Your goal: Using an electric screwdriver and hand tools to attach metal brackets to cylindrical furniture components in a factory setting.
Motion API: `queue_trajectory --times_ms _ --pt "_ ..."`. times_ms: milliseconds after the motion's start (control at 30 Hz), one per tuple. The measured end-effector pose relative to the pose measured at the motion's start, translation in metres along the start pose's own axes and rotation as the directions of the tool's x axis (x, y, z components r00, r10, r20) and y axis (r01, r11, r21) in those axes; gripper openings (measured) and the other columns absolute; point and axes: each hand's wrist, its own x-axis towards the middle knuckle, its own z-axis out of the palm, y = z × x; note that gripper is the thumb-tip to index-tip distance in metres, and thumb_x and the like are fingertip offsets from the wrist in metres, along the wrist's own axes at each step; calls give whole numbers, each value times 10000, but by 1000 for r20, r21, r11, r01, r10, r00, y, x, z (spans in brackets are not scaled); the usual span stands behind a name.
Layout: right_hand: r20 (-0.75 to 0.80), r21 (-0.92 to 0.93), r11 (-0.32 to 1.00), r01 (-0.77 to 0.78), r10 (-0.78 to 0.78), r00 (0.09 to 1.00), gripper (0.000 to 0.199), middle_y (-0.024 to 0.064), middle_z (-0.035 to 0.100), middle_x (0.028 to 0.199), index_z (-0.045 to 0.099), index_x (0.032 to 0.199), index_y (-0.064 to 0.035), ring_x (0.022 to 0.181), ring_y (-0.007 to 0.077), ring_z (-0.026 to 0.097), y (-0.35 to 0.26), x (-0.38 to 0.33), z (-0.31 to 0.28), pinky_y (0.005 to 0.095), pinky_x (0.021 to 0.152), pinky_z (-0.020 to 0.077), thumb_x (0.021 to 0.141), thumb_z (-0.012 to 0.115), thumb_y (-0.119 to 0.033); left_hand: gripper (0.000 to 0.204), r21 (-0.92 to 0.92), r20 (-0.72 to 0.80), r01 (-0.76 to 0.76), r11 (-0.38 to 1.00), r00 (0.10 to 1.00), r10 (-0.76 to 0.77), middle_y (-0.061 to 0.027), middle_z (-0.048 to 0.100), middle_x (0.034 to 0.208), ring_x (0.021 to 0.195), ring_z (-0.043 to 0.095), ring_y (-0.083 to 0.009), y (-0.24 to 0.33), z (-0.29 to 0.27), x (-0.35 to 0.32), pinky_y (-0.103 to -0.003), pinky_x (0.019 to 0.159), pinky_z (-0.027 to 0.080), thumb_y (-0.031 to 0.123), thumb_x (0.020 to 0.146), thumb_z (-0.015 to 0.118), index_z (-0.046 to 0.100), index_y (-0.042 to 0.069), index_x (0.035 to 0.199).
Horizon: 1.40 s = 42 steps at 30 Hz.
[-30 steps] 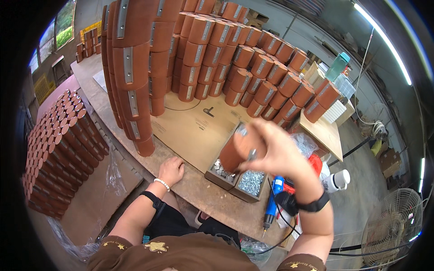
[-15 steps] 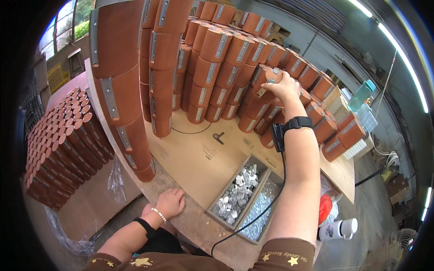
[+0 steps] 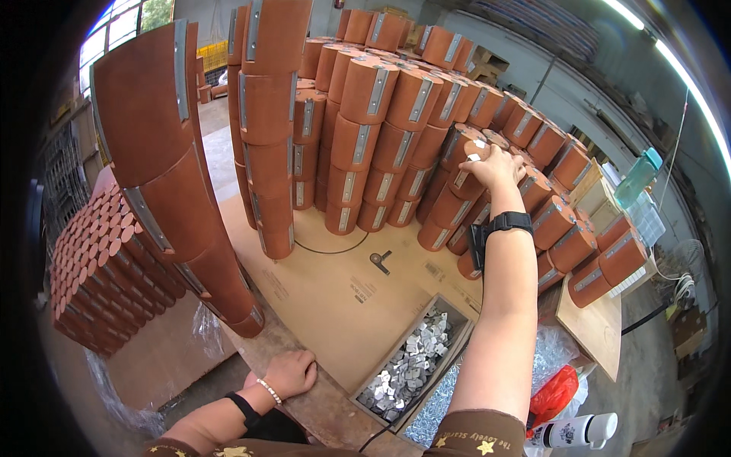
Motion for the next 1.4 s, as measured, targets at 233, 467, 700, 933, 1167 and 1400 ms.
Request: queue_trajectory --times_ms 233,467,700,933,1167,1400 --pt "-213 -142 986 84 -113 971 630 96 342 1268 529 1101 -125 1187 303 241 4 -9 11 454 983 150 601 643 -491 95 7 -14 18 1000 1000 -18 -91 533 603 557 541 -264 1 -1 0 -362 498 436 172 695 528 507 80 692" --pt "-320 -155 988 8 -58 946 710 98 311 1247 427 1178 -137 1189 294 232 -7 -30 25 456 979 167 588 698 -425 95 -26 -15 17 1000 1000 -17 -100 534 587 549 541 -272 0 -1 0 -370 493 433 162 695 521 504 69 694" --pt "-464 144 929 342 -242 852 513 122 416 1159 508 1080 -119 1117 309 307 -46 -62 -38 428 938 251 638 664 -329 108 -84 -60 -39 996 998 34 -114 536 583 543 547 -281 -4 3 -4 -379 497 444 160 712 484 493 53 702" --pt "-475 734 189 653 -545 691 402 105 542 1008 498 1043 -14 957 181 502 -133 -168 -144 299 822 387 738 624 -243 114 -67 -25 -28 997 999 26 -137 549 619 581 563 -289 -3 -1 -5 -390 513 452 155 714 472 492 44 733" --pt "-327 856 101 508 -656 680 856 211 377 1187 232 1264 22 1093 260 398 -201 -227 -179 361 873 353 665 652 -421 128 -61 -28 -27 998 999 26 -144 568 657 623 579 -288 -4 0 -7 -373 552 474 146 703 492 503 30 755" --pt "-364 847 170 503 -504 783 969 272 379 1174 226 1230 102 1069 293 446 -229 -223 -172 333 869 405 551 752 -348 136 -58 -59 -50 997 997 47 -154 577 674 640 584 -292 -7 5 -7 -372 560 477 158 705 492 525 34 751"
